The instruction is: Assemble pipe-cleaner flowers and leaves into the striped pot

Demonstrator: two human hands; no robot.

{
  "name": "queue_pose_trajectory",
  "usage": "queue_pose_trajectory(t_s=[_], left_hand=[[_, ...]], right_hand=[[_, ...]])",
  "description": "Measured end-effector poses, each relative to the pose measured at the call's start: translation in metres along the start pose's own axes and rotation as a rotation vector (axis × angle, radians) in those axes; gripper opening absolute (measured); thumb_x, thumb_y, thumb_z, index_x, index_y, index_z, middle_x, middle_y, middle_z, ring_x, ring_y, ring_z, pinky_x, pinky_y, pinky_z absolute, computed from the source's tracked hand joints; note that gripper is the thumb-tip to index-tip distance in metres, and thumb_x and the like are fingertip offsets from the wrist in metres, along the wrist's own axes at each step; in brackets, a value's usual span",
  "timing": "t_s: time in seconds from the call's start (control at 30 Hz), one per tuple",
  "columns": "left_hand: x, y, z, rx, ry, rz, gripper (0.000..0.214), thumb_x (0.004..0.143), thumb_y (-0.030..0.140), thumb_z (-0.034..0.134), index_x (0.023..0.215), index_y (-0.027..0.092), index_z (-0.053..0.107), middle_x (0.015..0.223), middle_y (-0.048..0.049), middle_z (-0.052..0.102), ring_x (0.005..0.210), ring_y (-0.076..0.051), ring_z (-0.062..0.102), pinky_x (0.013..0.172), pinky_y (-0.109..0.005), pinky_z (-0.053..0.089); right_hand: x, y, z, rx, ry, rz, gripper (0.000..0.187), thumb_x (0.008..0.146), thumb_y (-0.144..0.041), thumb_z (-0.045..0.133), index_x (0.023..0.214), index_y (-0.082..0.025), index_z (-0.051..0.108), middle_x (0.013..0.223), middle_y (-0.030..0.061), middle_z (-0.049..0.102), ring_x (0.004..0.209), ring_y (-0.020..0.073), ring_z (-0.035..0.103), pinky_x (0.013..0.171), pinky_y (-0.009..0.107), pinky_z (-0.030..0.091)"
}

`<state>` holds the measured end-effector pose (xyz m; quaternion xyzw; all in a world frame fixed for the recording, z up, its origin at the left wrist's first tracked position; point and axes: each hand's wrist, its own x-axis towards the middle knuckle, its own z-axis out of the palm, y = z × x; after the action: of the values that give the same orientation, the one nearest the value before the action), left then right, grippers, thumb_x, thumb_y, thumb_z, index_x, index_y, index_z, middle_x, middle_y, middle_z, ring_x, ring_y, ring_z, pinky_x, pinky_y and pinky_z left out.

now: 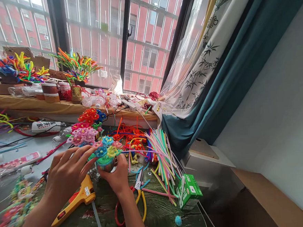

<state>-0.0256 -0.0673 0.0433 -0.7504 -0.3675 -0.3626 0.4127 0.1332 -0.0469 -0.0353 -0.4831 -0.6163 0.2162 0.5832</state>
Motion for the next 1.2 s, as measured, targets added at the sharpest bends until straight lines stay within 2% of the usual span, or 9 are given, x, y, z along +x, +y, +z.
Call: queue_pose_trajectory(t_s=[0.13,0.3,0.5,0.77,1.03,1.2], left_hand=[[0.001,-0.005,-0.002,0.0,-0.009,0.044,0.024,0.097,0.02,0.055,0.118,0.014,0.065,0.107,-0.0111,0.076,0.094,-0.028,0.067,0.082,-0.041,0.041],[0.001,-0.008,-0.001,-0.048,-0.04,0.038,0.028,0.097,0.019,0.053,0.123,0.019,0.064,0.106,-0.0069,0.076,0.094,-0.025,0.068,0.082,-0.04,0.041],[0.001,-0.007,-0.001,-0.031,-0.046,0.03,0.026,0.098,0.019,0.052,0.12,0.016,0.065,0.103,-0.0082,0.076,0.091,-0.027,0.067,0.081,-0.042,0.041],[-0.007,-0.005,-0.002,-0.025,-0.071,0.014,0.032,0.097,0.022,0.054,0.128,0.018,0.061,0.114,-0.0109,0.074,0.099,-0.029,0.066,0.085,-0.043,0.042],[-0.012,-0.002,0.004,-0.041,-0.107,-0.008,0.038,0.096,0.026,0.055,0.133,0.015,0.058,0.122,-0.0137,0.071,0.104,-0.031,0.065,0.086,-0.043,0.041],[-0.01,0.001,0.005,-0.046,-0.088,-0.039,0.037,0.097,0.029,0.056,0.131,0.014,0.06,0.118,-0.0146,0.071,0.103,-0.031,0.064,0.086,-0.043,0.041]], right_hand=[[0.0,0.001,0.001,-0.01,-0.002,-0.011,0.043,0.062,-0.034,0.087,0.098,-0.019,0.07,0.091,0.0026,0.067,0.079,0.0199,0.061,0.069,0.03,0.05],[0.0,0.001,0.002,-0.045,-0.006,-0.017,0.044,0.064,-0.037,0.086,0.101,-0.019,0.069,0.092,0.0033,0.067,0.081,0.0208,0.061,0.072,0.031,0.051],[0.0,0.001,0.001,-0.002,-0.025,-0.007,0.044,0.064,-0.035,0.086,0.101,-0.019,0.069,0.095,0.0039,0.067,0.085,0.0215,0.062,0.072,0.03,0.051],[-0.001,0.002,0.002,-0.009,0.013,0.008,0.041,0.06,-0.034,0.089,0.092,-0.019,0.069,0.088,0.001,0.065,0.077,0.0191,0.059,0.069,0.029,0.048],[0.0,-0.004,0.0,-0.025,0.032,0.015,0.037,0.063,-0.037,0.087,0.09,-0.019,0.068,0.085,0.0017,0.064,0.074,0.0185,0.058,0.064,0.028,0.047],[0.0,-0.001,0.0,-0.061,0.016,0.036,0.036,0.063,-0.037,0.086,0.089,-0.019,0.068,0.083,0.0015,0.064,0.073,0.0183,0.057,0.063,0.028,0.046]])
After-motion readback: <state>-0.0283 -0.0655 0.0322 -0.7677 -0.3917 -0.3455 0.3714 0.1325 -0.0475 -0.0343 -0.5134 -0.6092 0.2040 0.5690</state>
